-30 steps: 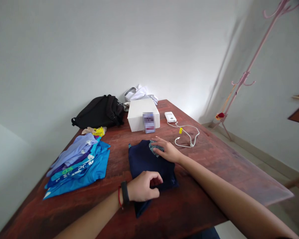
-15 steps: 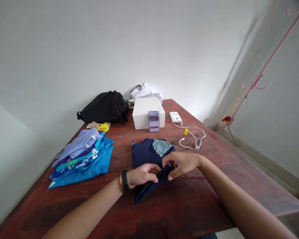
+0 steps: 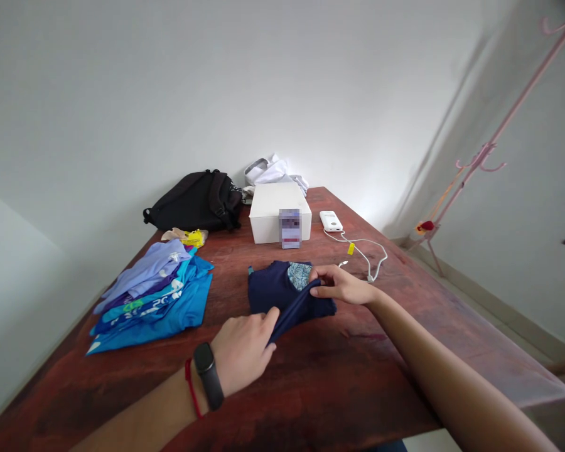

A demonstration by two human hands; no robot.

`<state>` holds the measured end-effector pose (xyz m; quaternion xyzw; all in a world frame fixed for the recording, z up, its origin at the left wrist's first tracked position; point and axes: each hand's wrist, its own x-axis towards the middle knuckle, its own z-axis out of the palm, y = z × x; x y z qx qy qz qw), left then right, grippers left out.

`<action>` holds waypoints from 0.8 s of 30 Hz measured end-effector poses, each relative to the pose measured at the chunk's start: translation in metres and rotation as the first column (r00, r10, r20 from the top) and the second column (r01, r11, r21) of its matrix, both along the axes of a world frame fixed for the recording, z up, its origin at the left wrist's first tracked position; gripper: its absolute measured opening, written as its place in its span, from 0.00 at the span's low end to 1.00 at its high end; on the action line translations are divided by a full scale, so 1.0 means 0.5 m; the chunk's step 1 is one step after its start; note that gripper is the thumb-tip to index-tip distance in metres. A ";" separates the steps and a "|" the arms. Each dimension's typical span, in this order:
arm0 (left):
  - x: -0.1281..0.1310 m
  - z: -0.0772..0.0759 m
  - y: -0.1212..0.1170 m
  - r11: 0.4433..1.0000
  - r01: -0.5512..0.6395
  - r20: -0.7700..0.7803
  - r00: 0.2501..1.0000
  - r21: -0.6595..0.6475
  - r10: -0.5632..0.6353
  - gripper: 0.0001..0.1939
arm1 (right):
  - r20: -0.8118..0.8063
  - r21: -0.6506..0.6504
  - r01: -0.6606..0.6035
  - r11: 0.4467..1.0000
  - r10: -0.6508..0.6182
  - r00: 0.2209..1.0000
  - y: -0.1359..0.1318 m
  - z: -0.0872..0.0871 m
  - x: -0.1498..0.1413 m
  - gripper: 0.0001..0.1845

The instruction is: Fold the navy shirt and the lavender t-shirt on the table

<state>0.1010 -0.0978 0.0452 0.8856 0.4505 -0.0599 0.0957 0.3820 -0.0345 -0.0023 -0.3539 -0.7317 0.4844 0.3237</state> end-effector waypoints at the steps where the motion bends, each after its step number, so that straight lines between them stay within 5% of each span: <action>1: -0.005 0.003 0.007 1.000 0.000 -0.022 1.000 0.020 0.001 0.14 | -0.026 -0.017 -0.005 1.000 0.004 1.000 0.003 -0.003 0.002 0.18; 6: -0.037 0.032 0.044 0.994 0.107 -0.055 0.993 -0.012 -0.108 0.16 | 0.015 -0.154 -0.156 0.976 0.160 0.987 -0.002 -0.002 0.016 0.19; 11: -0.043 0.040 0.021 0.903 0.368 0.029 0.928 -0.220 -0.371 0.14 | 0.125 -0.407 -0.413 0.815 0.498 0.858 -0.035 0.016 0.008 0.24; 14: -0.044 0.046 0.018 0.822 0.466 0.165 0.885 -0.327 -0.436 0.16 | 0.112 -0.461 -0.464 0.757 0.568 0.815 -0.049 0.029 0.003 0.24; 17: -0.058 0.051 0.053 0.798 0.463 0.319 0.879 -0.386 -0.355 0.18 | 0.118 -0.371 -0.359 0.856 0.427 0.896 -0.045 0.033 0.003 0.23; 20: -0.077 0.038 0.113 0.805 0.340 0.404 0.904 -0.486 -0.139 0.20 | 0.110 -0.217 -0.076 0.973 0.102 0.989 -0.024 0.014 -0.002 0.22; 24: -0.080 -0.016 0.178 0.785 0.052 0.421 0.865 -0.617 0.274 0.27 | 0.142 -0.060 0.292 0.955 -0.281 0.949 0.010 -0.040 -0.018 0.21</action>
